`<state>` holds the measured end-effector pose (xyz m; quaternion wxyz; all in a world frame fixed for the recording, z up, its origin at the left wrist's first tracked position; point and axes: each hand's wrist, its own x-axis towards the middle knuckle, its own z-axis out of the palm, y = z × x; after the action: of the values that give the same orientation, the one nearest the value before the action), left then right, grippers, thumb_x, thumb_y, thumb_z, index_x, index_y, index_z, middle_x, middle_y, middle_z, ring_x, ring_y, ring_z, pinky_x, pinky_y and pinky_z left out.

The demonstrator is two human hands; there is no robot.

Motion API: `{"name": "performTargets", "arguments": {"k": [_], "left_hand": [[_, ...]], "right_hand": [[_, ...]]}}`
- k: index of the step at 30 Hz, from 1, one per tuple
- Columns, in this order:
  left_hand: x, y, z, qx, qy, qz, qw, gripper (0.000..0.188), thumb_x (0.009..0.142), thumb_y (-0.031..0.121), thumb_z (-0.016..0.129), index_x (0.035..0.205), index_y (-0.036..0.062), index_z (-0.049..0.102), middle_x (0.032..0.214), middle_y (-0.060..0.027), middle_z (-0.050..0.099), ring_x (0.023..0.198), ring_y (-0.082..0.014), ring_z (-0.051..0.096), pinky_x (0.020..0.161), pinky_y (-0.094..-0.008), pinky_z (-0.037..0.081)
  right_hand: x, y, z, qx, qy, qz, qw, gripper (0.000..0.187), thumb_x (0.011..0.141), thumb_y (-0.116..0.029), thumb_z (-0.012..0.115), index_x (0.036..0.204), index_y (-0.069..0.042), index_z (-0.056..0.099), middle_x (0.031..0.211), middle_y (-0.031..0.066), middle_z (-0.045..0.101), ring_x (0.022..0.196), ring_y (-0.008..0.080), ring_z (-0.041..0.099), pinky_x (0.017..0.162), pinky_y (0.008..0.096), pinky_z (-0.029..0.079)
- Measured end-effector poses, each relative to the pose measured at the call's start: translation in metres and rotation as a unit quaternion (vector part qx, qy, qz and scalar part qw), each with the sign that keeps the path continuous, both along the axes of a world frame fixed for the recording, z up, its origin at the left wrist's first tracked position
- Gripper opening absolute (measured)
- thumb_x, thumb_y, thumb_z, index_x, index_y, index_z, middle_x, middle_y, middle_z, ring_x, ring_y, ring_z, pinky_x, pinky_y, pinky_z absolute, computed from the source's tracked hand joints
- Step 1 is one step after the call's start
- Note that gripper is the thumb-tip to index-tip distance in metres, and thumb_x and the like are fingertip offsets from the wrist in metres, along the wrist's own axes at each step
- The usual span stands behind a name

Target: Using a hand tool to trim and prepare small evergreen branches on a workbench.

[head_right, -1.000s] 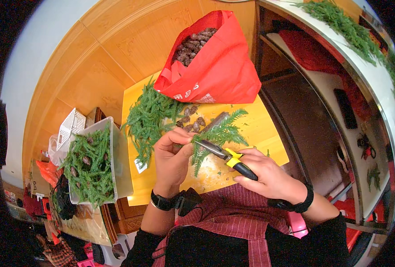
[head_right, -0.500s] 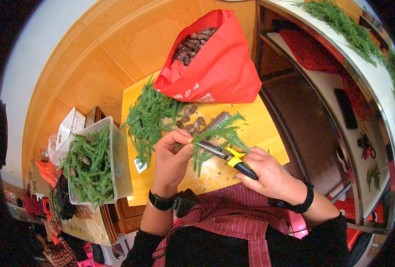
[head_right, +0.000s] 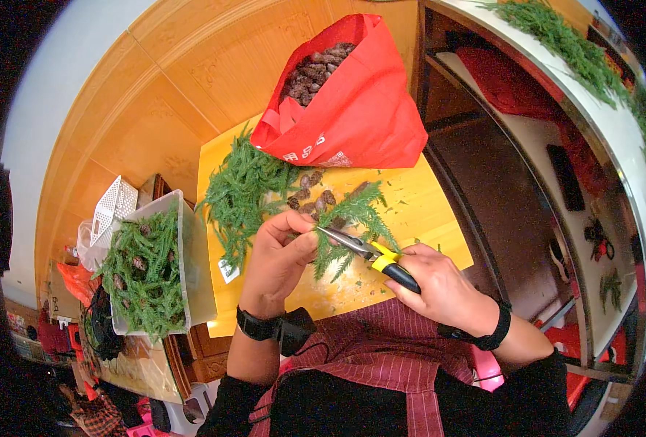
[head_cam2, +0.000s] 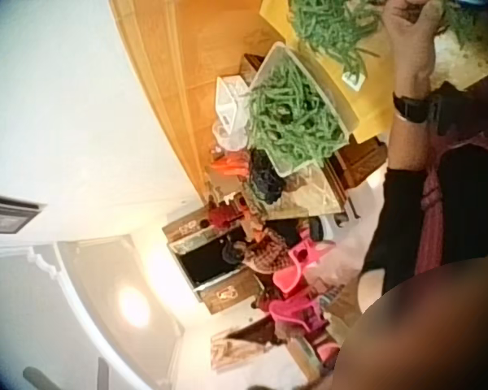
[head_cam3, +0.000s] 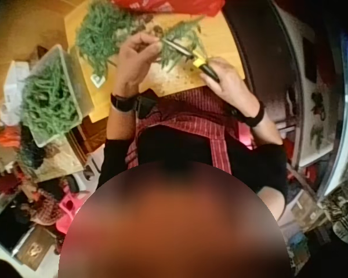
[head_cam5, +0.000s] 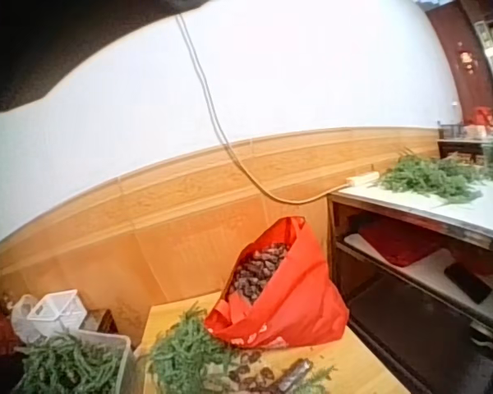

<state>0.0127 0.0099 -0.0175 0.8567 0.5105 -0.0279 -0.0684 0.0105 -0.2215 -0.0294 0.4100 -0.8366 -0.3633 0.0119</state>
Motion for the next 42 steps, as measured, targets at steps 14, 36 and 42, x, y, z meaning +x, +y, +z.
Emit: {"name": "performTargets", "arguments": {"k": [14, 36, 42], "left_hand": [[0.006, -0.001, -0.014, -0.043, -0.003, -0.01, 0.999, 0.01, 0.081, -0.001, 0.057, 0.088, 0.0025, 0.052, 0.086, -0.0036, 0.056, 0.077, -0.0125, 0.058, 0.071, -0.0251, 0.049], [0.005, -0.003, -0.004, -0.111, -0.003, -0.059, 0.992, 0.007, 0.088, 0.008, 0.05, 0.093, 0.0028, 0.05, 0.088, -0.0117, 0.06, 0.083, -0.0199, 0.06, 0.07, -0.0229, 0.051], [0.008, -0.007, -0.004, -0.151, 0.024, -0.063, 0.986, 0.008, 0.088, 0.008, 0.049, 0.093, 0.0024, 0.05, 0.088, -0.0116, 0.06, 0.083, -0.0201, 0.06, 0.068, -0.0232, 0.052]], "right_hand": [[0.0, -0.015, 0.022, 0.005, 0.138, 0.041, 0.99, 0.024, 0.076, -0.018, 0.058, 0.091, 0.0, 0.062, 0.089, 0.0182, 0.058, 0.089, 0.0328, 0.055, 0.079, 0.0367, 0.044], [0.01, -0.028, 0.0, -0.006, -0.03, -0.033, 0.999, 0.021, 0.072, -0.013, 0.062, 0.088, 0.001, 0.059, 0.078, 0.0137, 0.058, 0.088, 0.0345, 0.054, 0.086, 0.0402, 0.041], [0.01, -0.014, 0.0, 0.016, -0.091, -0.031, 0.995, 0.019, 0.066, -0.007, 0.058, 0.082, 0.001, 0.055, 0.08, 0.0141, 0.053, 0.098, 0.0382, 0.051, 0.086, 0.0424, 0.038]]}}
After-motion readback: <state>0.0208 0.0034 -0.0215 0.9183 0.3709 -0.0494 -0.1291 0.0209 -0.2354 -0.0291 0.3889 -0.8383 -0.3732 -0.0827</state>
